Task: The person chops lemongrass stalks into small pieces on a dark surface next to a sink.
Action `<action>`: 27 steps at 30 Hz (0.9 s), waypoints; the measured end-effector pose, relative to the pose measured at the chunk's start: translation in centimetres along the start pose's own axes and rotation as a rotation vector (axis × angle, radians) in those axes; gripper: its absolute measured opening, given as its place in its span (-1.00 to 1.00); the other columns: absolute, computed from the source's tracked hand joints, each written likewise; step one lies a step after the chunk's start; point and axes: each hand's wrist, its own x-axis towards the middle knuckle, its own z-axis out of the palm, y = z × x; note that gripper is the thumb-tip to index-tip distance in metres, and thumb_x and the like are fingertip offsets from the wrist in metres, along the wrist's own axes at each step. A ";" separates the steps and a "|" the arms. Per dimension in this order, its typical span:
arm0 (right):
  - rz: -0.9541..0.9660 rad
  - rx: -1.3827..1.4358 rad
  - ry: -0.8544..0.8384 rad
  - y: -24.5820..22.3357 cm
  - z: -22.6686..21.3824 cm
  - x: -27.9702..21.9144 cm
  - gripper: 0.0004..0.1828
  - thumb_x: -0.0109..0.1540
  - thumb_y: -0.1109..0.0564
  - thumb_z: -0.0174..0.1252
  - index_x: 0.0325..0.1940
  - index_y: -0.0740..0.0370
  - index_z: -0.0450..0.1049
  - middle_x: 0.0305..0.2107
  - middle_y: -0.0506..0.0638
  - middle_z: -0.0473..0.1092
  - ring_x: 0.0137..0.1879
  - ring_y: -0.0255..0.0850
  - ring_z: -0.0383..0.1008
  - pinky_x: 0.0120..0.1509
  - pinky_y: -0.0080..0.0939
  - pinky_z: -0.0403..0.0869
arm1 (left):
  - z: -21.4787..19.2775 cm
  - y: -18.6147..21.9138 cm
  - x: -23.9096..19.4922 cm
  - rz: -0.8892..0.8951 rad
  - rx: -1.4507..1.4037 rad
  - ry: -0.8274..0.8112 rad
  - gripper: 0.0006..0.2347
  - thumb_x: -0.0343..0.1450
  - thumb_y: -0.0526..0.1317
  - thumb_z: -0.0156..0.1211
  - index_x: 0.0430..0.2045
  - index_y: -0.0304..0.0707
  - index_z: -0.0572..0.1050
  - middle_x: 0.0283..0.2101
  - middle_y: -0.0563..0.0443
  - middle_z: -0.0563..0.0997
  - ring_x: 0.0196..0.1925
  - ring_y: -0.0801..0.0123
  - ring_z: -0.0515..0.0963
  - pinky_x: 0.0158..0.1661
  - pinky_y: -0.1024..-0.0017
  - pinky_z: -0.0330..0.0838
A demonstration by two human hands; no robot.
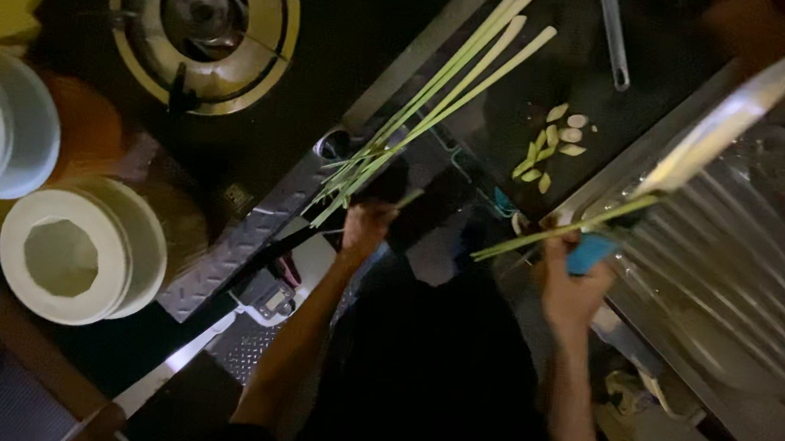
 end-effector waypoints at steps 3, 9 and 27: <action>-0.090 -0.068 0.024 -0.7 -1.6 0.1 -0.88 0.45 0.20 0.24 -0.13 0.32 0.55 -0.50 -0.19 0.33 -0.42 -0.44 0.24 -0.34 -0.35 0.19 | -3.2 -3.9 -0.3 -0.222 0.244 0.006 -0.80 0.49 -0.09 0.29 -0.30 -0.23 0.69 -0.33 -0.08 0.68 -0.37 0.27 0.61 -0.38 0.33 0.48; -0.057 -0.068 0.038 0.3 -3.0 -1.4 -0.83 0.41 0.19 0.29 -0.22 0.33 0.53 -0.48 -0.21 0.34 -0.37 -0.49 0.23 -0.29 -0.37 0.23 | -3.7 -4.3 -0.3 -0.482 0.261 -0.062 -0.80 0.51 -0.11 0.26 -0.21 -0.27 0.65 -0.25 -0.11 0.69 -0.26 0.22 0.66 -0.26 0.30 0.52; -0.152 -0.185 -0.087 0.0 6.7 1.0 -0.75 0.36 0.10 0.20 -0.05 0.37 0.56 -0.34 0.14 0.58 -0.19 -0.14 0.58 -0.06 -0.13 0.51 | -2.6 24.8 6.3 -0.117 -0.578 -0.384 -0.72 0.53 -0.19 0.01 0.03 -0.36 0.53 -0.27 -0.07 0.67 -0.34 0.39 0.51 -0.29 0.39 0.45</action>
